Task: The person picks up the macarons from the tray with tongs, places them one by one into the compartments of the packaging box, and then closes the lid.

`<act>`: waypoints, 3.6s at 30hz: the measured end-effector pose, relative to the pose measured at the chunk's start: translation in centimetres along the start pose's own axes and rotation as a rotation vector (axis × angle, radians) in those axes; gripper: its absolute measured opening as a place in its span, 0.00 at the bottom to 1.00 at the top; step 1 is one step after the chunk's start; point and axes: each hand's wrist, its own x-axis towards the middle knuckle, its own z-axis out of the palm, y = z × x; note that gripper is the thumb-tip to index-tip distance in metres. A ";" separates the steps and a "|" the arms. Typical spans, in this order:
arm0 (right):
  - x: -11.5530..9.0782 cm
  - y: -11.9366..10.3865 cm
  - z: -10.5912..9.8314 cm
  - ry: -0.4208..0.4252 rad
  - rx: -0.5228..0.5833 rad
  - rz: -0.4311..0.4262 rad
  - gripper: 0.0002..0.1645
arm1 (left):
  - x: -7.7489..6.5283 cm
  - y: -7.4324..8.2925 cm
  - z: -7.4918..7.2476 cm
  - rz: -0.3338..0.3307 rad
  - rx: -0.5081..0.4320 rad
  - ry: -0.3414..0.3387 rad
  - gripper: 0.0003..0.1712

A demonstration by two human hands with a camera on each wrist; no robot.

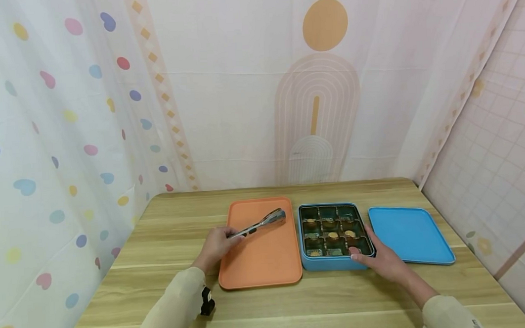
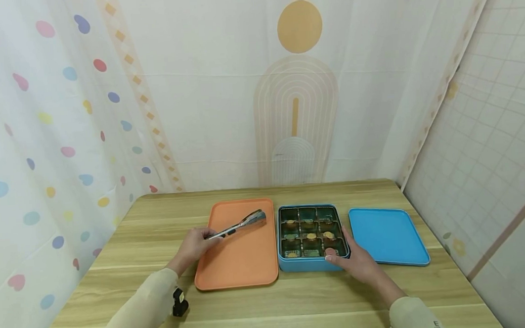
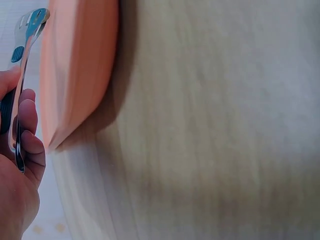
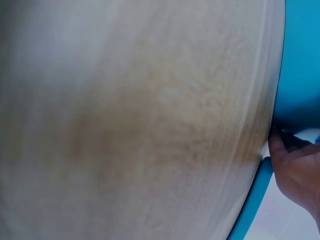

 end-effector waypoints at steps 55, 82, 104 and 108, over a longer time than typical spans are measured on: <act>0.3 0.3 -0.1 0.016 -0.012 -0.008 0.64 | 3.5 11.8 6.5 0.159 -0.114 -0.172 0.08; 0.4 -0.3 0.2 0.010 -0.007 -0.022 0.64 | 3.4 13.0 9.0 0.227 -0.097 -0.186 0.14; 0.7 0.0 0.2 0.001 0.014 -0.012 0.64 | 3.2 10.2 7.0 0.129 -0.088 0.076 0.11; 0.7 0.0 0.2 -0.001 0.014 -0.010 0.64 | 3.0 9.5 6.1 0.080 -0.123 0.180 0.14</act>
